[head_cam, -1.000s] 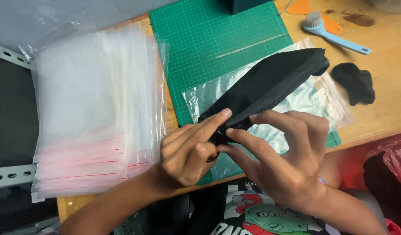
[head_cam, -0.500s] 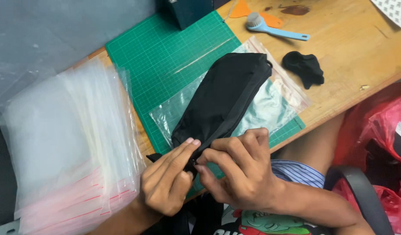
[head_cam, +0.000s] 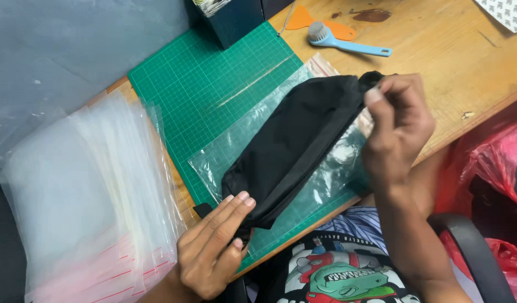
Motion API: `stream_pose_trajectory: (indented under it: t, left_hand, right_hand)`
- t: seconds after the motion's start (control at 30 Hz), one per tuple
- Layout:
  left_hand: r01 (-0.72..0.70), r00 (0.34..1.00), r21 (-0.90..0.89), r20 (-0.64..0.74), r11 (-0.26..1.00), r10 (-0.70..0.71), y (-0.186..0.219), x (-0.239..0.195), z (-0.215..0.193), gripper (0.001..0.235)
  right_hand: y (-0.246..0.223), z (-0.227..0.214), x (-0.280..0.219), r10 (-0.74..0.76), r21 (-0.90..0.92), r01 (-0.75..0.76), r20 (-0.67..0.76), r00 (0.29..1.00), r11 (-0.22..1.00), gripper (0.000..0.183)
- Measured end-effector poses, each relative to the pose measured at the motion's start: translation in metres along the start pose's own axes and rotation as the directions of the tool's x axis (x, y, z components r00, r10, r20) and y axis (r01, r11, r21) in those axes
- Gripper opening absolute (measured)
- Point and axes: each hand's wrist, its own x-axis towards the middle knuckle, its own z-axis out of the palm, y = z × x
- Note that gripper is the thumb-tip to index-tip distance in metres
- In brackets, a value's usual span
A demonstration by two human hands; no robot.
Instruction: The person uses a light blue brush to clean the exterior of a black drawstring bag on a green cutting mat. They then place the bag into a clear plastic bag and attach a metal chain with a decorative charm to the bag's drawstring.
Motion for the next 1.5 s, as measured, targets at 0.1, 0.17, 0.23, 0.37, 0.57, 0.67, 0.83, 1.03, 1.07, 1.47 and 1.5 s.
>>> stream_pose_trajectory:
  t: [0.1, 0.17, 0.23, 0.37, 0.57, 0.67, 0.83, 1.03, 1.07, 1.47, 1.5]
  left_hand:
    - [0.078, 0.996, 0.024, -0.041, 0.997, -0.077, -0.007, -0.004, 0.008, 0.034]
    - [0.182, 0.979, 0.005, -0.092, 0.983, -0.181, -0.01, -0.005, 0.015, 0.025]
    - [0.275, 0.953, -0.028, -0.126, 0.961, -0.276, -0.011, -0.005, 0.015, 0.025]
    - [0.433, 0.901, -0.093, 0.04, 0.897, -0.431, -0.004, 0.002, 0.013, 0.077]
    - [0.458, 0.888, -0.123, 0.104, 0.88, -0.447, -0.004, 0.002, 0.019, 0.042]
    - [0.473, 0.877, 0.009, 0.094, 0.881, -0.472, 0.001, 0.003, 0.029, 0.076]
    - [0.376, 0.926, 0.052, 0.013, 0.925, -0.377, -0.001, -0.007, 0.044, 0.023]
    - [0.506, 0.857, -0.03, -0.095, 0.862, -0.506, 0.005, -0.012, 0.037, 0.031]
    - [0.571, 0.819, -0.039, -0.049, 0.82, -0.572, 0.007, -0.015, 0.034, 0.024]
    - [0.629, 0.736, -0.128, -0.218, 0.766, -0.641, 0.008, -0.002, 0.037, 0.019]
    - [0.668, 0.681, -0.169, -0.256, 0.725, -0.687, 0.01, 0.002, 0.036, 0.02]
  right_hand:
    - [0.016, -0.003, 0.011, 0.142, 0.123, -0.142, 0.007, 0.99, 0.982, 0.006]
    - [0.008, -0.002, 0.006, 0.126, 0.12, -0.133, 0.062, 0.99, 0.984, 0.007]
    - [-0.003, -0.003, -0.001, 0.117, 0.114, -0.128, 0.1, 0.988, 0.985, 0.009]
    - [-0.028, -0.004, -0.016, 0.015, 0.068, -0.023, 0.124, 0.992, 0.997, 0.012]
    - [-0.037, 0.0, -0.022, -0.026, -0.03, 0.03, 0.117, 0.993, 0.999, 0.018]
    - [-0.042, 0.004, -0.024, -0.024, -0.015, 0.026, 0.11, 0.994, 1.0, 0.017]
    - [-0.037, 0.007, -0.023, -0.052, -0.019, 0.054, 0.092, 0.994, 0.998, 0.018]
    - [0.001, -0.01, 0.005, 0.14, -0.069, -0.133, 0.103, 0.985, 0.989, 0.011]
    - [0.01, -0.014, 0.008, 0.145, -0.054, -0.143, 0.026, 0.989, 0.988, 0.007]
    - [-0.046, -0.022, -0.028, -0.634, 0.13, 0.789, 0.679, 0.37, 0.6, 0.038]
    - [-0.045, -0.021, -0.029, -0.599, 0.05, 0.827, 0.714, 0.363, 0.56, 0.049]
